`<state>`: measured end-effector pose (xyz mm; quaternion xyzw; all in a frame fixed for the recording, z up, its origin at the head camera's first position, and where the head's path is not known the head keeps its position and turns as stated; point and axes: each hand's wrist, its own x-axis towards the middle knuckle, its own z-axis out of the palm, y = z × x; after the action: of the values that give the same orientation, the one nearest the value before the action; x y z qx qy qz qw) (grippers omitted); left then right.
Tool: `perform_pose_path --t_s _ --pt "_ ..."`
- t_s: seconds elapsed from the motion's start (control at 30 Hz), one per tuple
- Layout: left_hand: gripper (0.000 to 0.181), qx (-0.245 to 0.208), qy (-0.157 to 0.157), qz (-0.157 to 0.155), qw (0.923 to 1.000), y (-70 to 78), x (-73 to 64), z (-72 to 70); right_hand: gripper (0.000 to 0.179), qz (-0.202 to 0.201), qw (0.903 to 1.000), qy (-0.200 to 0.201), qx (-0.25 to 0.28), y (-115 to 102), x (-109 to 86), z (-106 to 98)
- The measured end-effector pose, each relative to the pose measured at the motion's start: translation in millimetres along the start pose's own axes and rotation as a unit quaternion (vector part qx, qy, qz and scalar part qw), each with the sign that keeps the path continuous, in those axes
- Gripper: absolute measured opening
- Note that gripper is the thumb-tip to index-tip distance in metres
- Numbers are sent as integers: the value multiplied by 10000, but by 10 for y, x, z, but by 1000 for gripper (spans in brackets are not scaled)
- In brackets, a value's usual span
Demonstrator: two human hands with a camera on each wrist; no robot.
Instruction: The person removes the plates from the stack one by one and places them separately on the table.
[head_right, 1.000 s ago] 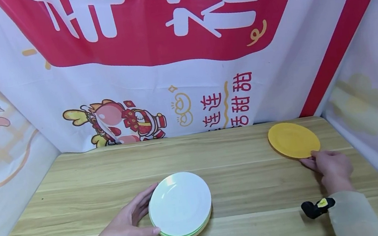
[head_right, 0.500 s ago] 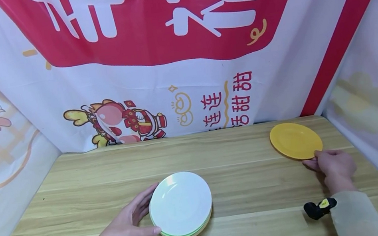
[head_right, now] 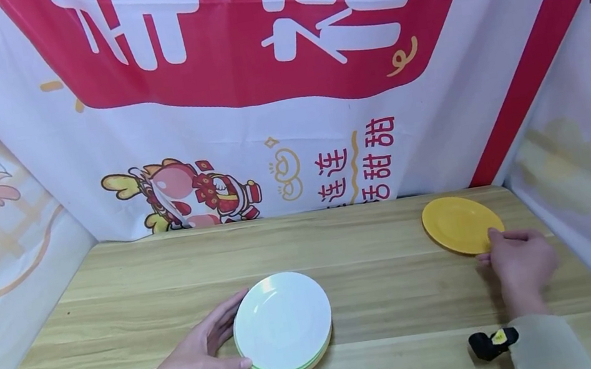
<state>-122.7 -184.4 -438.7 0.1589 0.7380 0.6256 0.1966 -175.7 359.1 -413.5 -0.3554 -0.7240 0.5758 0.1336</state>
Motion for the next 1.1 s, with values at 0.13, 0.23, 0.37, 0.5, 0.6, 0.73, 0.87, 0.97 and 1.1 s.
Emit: perform_pose_path --t_s 0.13,0.23,0.37,0.5,0.6,0.73,0.87,0.97,1.1 --pt "107 -22 -16 99 9999 -19 -17 2 31 -395 9982 -434 -139 -176 -269 168" --pt "108 -16 -10 91 10000 -15 -24 -3 44 -745 9923 -810 -562 -325 -479 338" --pt "106 8 28 -68 10000 1 -18 1 52 -1054 9818 -1365 -798 -489 -757 566" --pt "105 17 34 -104 9999 10 -13 4 53 -1117 9687 -2063 -816 -560 -990 763" --pt "106 -5 -27 37 10000 5 -15 1 52 -1138 9581 -2520 -745 -551 -1127 901" --pt "108 -48 -69 191 9998 -21 -21 -4 47 -1130 9464 -2954 -654 -493 -1287 1082" --pt "108 -45 -44 231 9997 -34 -25 -8 41 -1042 9390 -3238 -507 -409 -1444 1237" --pt "106 -66 -48 225 9997 -36 -24 -6 38 -944 9370 -3339 -399 -340 -1563 1325" --pt "105 -103 -34 132 9999 -29 -21 -4 31 -955 9341 -3424 -328 -264 -1707 1405"
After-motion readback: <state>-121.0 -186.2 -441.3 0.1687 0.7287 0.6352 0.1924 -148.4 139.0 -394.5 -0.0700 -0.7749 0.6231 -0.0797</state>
